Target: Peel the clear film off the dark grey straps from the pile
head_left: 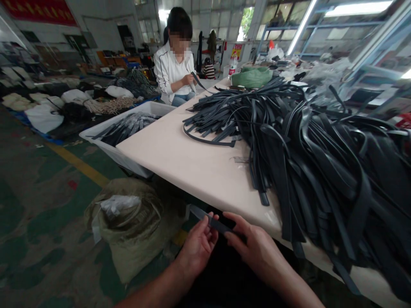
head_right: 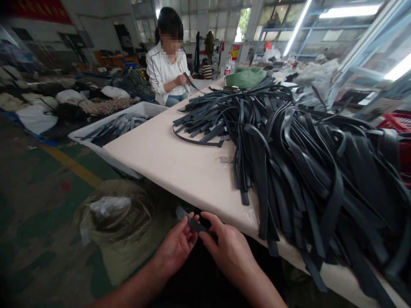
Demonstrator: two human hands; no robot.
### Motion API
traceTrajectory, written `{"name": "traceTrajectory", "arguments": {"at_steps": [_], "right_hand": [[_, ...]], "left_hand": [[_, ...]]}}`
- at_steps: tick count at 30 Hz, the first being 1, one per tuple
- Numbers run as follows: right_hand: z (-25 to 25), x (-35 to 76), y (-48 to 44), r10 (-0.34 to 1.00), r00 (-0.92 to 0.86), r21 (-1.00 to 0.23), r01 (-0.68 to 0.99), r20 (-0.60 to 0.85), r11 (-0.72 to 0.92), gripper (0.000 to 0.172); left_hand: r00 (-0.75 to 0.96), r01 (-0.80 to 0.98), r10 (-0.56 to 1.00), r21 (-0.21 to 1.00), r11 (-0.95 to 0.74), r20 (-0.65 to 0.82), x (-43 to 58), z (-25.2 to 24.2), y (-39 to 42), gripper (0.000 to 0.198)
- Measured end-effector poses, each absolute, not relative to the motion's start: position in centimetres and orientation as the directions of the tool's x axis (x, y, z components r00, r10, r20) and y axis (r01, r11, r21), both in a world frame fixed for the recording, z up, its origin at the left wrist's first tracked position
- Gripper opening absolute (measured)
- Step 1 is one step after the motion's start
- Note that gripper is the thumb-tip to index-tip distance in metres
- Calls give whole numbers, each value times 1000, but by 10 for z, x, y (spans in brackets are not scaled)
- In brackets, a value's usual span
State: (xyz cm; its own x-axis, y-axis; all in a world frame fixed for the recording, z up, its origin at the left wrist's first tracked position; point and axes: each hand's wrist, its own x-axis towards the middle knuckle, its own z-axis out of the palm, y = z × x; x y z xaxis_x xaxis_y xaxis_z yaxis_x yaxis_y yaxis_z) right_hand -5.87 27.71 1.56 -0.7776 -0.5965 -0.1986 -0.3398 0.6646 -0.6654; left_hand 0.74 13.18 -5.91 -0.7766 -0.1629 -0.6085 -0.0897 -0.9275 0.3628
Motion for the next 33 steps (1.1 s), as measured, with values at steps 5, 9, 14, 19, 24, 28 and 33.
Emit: {"name": "traceTrajectory", "arguments": {"at_steps": [5, 9, 14, 19, 24, 28, 33], "right_hand": [[28, -61, 295, -562, -802, -522, -397, -203, 755, 49], [14, -59, 271, -551, -807, -479, -405, -213, 779, 45], [29, -53, 283, -698, -689, -706, -396, -194, 587, 43], [66, -41, 337, -763, -631, -738, -448, -139, 505, 55], [65, -38, 341, -806, -558, -681, -670, 198, 297, 43], [49, -42, 324, -798, -505, -586, -772, 329, 247, 47], [37, -41, 305, -844, -447, -524, -815, 297, 248, 37]], "left_hand": [[-733, -102, -157, 335, -937, -662, 3, -54, 127, 12], [-811, -178, -31, 298, -938, -584, 11, -61, 150, 17], [-749, -173, -69, 294, -940, -659, 6, -61, 138, 14], [-687, -110, -109, 251, -962, -718, 1, -56, 114, 13], [-663, -175, -25, 188, -967, -748, 2, -50, 122, 16], [-654, -203, 28, 139, -969, -756, 3, -45, 124, 16], [-642, -191, -11, 174, -966, -766, 9, -48, 117, 14]]}}
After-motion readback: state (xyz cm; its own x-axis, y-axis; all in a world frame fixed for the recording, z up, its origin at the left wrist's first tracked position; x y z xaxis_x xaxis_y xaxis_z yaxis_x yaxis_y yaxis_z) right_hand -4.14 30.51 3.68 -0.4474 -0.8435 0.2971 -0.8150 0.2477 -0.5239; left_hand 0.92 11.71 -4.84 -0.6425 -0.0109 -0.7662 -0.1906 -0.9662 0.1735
